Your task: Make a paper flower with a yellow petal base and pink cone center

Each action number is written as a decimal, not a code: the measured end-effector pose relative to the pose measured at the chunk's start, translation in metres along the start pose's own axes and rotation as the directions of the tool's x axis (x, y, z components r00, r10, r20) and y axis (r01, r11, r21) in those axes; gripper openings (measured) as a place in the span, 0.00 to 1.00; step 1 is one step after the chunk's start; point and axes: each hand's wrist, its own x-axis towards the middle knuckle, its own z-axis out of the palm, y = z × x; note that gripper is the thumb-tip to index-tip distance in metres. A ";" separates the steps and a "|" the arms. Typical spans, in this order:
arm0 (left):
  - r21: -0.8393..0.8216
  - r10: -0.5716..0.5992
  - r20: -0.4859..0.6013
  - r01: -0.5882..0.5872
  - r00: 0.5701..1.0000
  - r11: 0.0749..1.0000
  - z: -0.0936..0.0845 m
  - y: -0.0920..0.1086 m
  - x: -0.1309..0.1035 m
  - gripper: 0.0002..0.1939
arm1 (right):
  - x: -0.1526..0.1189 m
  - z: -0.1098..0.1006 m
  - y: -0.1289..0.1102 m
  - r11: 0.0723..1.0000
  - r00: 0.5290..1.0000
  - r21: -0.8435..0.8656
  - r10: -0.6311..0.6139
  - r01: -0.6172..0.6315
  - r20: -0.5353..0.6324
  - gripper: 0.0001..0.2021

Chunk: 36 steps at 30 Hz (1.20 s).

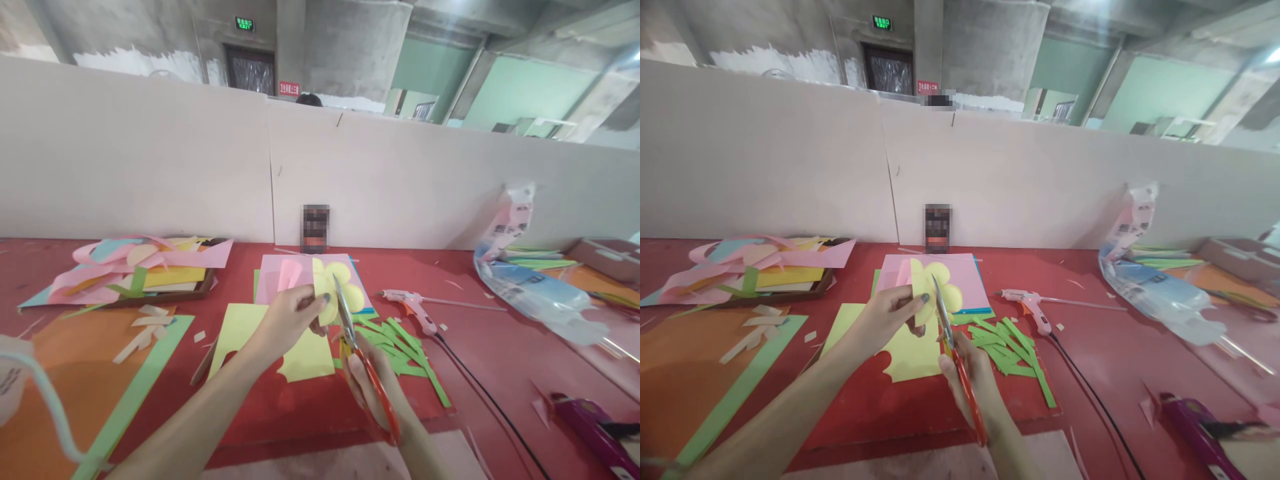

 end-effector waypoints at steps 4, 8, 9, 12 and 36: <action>0.003 0.003 -0.018 -0.003 1.000 1.000 -0.001 -0.001 0.000 0.16 | 0.001 -0.001 0.001 1.000 1.000 0.009 0.008 -0.008 0.016 0.18; -0.010 0.008 -0.016 -0.008 1.000 1.000 -0.002 0.000 0.000 0.16 | 0.000 0.000 0.001 1.000 1.000 0.007 0.018 -0.018 0.010 0.19; -0.013 0.009 -0.015 -0.010 1.000 1.000 -0.002 0.000 0.000 0.16 | 0.000 0.000 0.001 1.000 1.000 0.007 0.020 -0.020 0.009 0.19; -0.009 0.010 -0.014 -0.010 1.000 1.000 -0.002 0.001 0.000 0.16 | 0.000 0.000 0.001 1.000 1.000 0.016 0.025 -0.025 0.007 0.19; -0.059 0.009 -0.074 -0.013 0.997 0.998 -0.007 0.006 0.001 0.10 | 0.000 0.002 -0.002 0.999 0.999 -0.007 0.044 -0.044 -0.024 0.21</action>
